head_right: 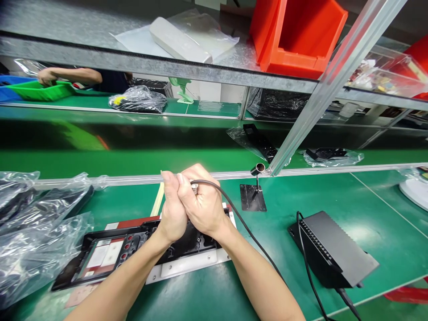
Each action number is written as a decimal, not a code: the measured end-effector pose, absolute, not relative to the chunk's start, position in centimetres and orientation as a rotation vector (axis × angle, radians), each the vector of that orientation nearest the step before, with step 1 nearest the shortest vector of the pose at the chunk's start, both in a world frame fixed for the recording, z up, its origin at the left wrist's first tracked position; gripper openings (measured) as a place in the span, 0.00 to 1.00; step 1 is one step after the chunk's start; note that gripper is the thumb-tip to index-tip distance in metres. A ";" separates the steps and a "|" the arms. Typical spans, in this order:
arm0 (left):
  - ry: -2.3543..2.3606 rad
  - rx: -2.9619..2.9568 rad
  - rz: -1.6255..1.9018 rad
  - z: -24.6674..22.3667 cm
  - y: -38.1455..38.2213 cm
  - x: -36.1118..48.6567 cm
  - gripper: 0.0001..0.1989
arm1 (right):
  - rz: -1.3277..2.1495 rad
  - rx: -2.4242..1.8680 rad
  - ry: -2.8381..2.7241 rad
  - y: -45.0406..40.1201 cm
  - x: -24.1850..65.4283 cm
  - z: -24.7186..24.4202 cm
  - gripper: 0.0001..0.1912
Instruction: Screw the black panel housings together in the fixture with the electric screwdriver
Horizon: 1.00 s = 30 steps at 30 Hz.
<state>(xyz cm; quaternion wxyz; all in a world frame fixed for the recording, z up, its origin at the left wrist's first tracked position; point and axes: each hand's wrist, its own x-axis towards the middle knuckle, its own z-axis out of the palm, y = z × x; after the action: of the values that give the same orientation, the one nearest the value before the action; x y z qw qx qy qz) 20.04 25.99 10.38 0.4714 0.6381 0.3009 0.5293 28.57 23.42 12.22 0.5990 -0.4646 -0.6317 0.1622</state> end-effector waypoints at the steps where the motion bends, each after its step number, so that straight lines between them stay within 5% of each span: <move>1: 0.734 1.561 1.301 10.4 26.0 20.1 0.30 | 0.373 -1.083 -1.465 23.4 28.6 12.2 0.19; 30: 0.680 1.521 1.227 9.9 26.0 20.0 0.31 | 0.348 -1.074 -1.454 23.3 28.5 12.0 0.17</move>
<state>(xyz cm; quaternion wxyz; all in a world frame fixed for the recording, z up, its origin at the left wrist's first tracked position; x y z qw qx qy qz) 19.98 25.96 9.91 0.5111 0.6318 0.2825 0.5097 28.46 23.35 11.98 0.6054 -0.4645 -0.6286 0.1505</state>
